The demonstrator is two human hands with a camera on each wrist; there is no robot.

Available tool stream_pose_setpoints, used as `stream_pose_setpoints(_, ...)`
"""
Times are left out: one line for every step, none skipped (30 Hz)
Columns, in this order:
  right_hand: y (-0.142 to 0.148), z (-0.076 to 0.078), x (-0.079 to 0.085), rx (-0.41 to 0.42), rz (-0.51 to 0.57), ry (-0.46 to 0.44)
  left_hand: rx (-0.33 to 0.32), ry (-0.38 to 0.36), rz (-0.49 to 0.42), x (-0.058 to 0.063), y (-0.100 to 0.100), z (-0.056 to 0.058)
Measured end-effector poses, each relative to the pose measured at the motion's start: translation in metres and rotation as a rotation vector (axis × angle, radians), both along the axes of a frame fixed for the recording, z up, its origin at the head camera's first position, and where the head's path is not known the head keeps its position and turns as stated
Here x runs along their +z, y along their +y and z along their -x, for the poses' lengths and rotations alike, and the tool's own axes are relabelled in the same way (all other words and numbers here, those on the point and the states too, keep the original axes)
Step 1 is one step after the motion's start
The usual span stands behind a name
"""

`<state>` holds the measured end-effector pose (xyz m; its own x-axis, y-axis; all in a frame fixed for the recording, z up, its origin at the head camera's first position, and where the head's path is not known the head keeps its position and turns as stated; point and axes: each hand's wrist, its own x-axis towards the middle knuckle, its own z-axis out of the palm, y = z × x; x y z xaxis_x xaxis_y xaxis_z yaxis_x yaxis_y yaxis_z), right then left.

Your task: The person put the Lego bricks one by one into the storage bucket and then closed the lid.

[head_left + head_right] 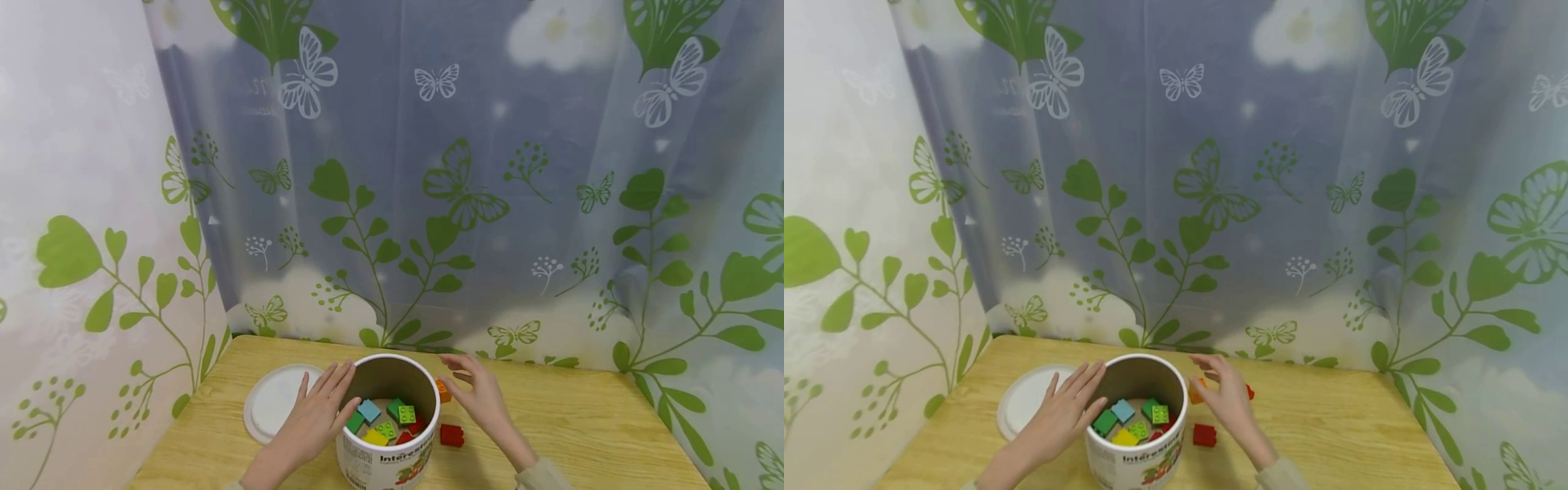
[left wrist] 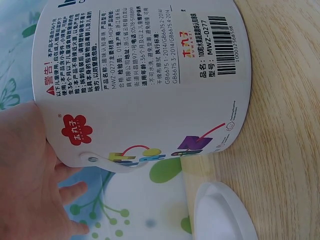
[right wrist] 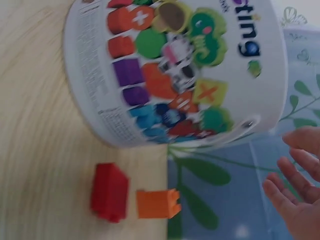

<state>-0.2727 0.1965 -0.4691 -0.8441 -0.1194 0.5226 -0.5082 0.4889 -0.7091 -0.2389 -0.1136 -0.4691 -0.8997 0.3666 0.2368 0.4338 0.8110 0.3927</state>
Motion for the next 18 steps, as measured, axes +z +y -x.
stream_pose_setpoints(0.002, 0.000, -0.003, 0.003, 0.006, -0.007, 0.001, 0.000, 0.001, 0.000, 0.000, 0.000)
stream_pose_setpoints(0.004, 0.000, -0.006, 0.006, 0.013, -0.018, 0.000, 0.000, 0.001, 0.000, 0.000, 0.000)
stream_pose_setpoints(0.006, 0.001, -0.009, 0.011, 0.023, -0.034, -0.001, -0.001, 0.000, 0.000, 0.000, 0.000)
stream_pose_setpoints(0.008, 0.001, -0.011, 0.015, 0.028, -0.053, -0.001, -0.002, 0.000, 0.000, 0.000, 0.000)
stream_pose_setpoints(0.010, 0.001, -0.014, 0.019, 0.032, -0.073, -0.001, -0.003, -0.001, -0.001, -0.001, 0.000)
stream_pose_setpoints(0.011, 0.001, -0.017, 0.022, 0.036, -0.099, -0.001, -0.003, 0.000, -0.001, -0.001, 0.000)
stream_pose_setpoints(0.013, 0.001, -0.020, 0.026, 0.036, -0.128, -0.001, -0.004, -0.001, -0.001, -0.001, 0.000)
stream_pose_setpoints(0.014, 0.001, -0.024, 0.032, 0.027, -0.149, -0.001, -0.004, -0.002, -0.001, -0.001, 0.000)
stream_pose_setpoints(0.016, 0.002, -0.028, 0.040, 0.018, -0.178, -0.001, -0.003, -0.001, -0.001, -0.001, 0.000)
stream_pose_setpoints(0.017, 0.002, -0.032, 0.050, 0.003, -0.200, 0.000, -0.002, 0.000, -0.001, -0.001, 0.000)
stream_pose_setpoints(0.019, 0.002, -0.035, 0.064, -0.013, -0.220, 0.000, -0.001, 0.000, -0.001, -0.001, 0.000)
stream_pose_setpoints(0.020, 0.002, -0.039, 0.082, -0.030, -0.242, 0.000, 0.001, 0.000, -0.002, -0.001, 0.000)
stream_pose_setpoints(0.022, 0.002, -0.043, 0.101, -0.051, -0.259, 0.001, 0.003, 0.000, -0.002, -0.001, 0.000)
stream_pose_setpoints(0.024, 0.001, -0.046, 0.124, -0.069, -0.273, 0.001, 0.004, 0.001, -0.002, -0.001, 0.001)
stream_pose_setpoints(0.025, 0.001, -0.049, 0.145, -0.085, -0.292, 0.002, 0.005, 0.002, -0.002, -0.001, 0.001)
stream_pose_setpoints(0.027, 0.001, -0.051, 0.166, -0.102, -0.304, 0.003, 0.005, 0.002, -0.002, -0.001, 0.001)
stream_pose_setpoints(0.029, 0.001, -0.054, 0.186, -0.120, -0.316, 0.003, 0.005, 0.002, -0.002, -0.001, 0.001)
stream_pose_setpoints(0.030, 0.000, -0.057, 0.202, -0.137, -0.330, 0.004, 0.004, 0.002, -0.003, -0.001, 0.001)
